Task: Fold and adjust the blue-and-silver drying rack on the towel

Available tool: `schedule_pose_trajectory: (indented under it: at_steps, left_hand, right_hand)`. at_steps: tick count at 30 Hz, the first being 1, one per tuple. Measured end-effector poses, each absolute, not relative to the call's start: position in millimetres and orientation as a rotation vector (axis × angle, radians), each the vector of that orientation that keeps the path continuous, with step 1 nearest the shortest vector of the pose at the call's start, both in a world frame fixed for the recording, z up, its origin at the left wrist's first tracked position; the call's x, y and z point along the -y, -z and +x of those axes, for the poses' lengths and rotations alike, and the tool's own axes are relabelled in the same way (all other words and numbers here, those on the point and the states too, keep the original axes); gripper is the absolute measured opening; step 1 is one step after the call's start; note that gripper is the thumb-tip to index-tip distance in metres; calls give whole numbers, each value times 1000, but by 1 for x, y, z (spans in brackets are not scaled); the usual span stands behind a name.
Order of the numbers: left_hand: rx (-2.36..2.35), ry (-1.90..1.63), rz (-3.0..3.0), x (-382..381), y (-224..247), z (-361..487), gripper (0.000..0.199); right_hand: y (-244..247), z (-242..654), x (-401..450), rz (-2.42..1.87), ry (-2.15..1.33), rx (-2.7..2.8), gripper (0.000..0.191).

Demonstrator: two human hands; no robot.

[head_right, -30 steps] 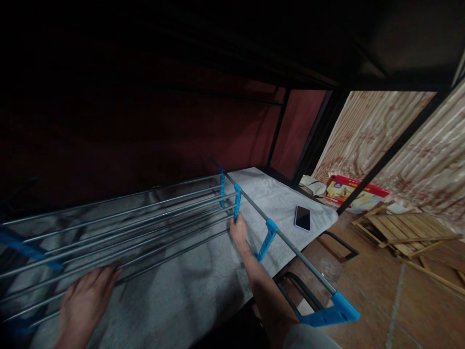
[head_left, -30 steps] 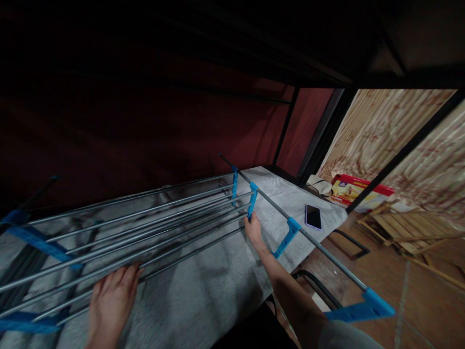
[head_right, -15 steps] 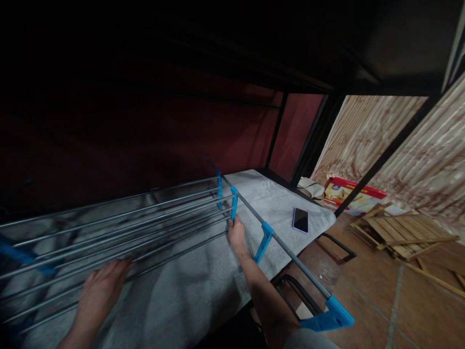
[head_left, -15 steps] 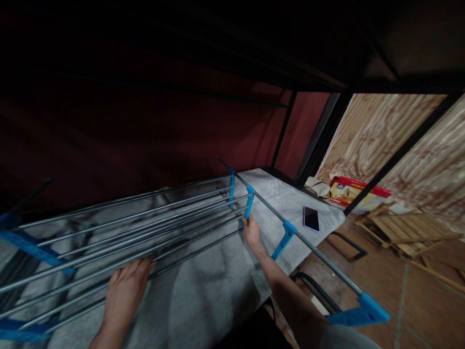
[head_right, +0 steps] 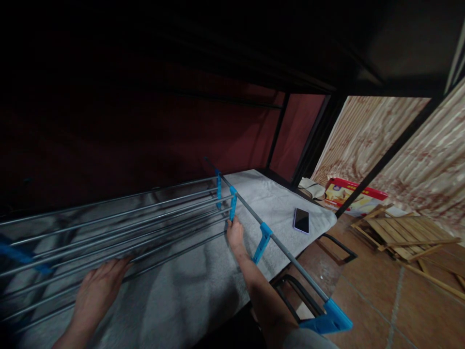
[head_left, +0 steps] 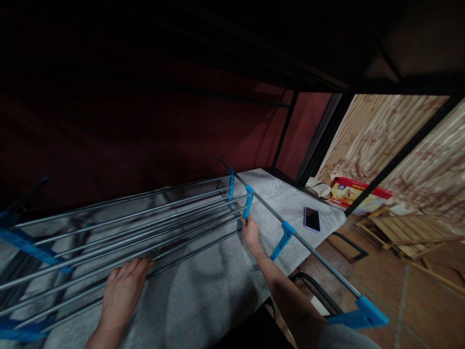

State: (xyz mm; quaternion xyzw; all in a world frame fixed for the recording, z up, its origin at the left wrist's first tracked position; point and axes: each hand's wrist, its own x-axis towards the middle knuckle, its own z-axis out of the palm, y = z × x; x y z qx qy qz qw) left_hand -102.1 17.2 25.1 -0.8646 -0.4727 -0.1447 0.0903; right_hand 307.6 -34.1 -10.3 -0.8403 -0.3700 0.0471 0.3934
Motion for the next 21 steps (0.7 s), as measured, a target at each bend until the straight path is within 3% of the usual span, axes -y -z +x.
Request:
schedule_pose_trajectory:
  at_steps: [21]
  left_hand:
    - [1334,397,-2580,-21,-18,-109,53]
  right_hand:
    - [11,309,34,-2135,-106,956,14]
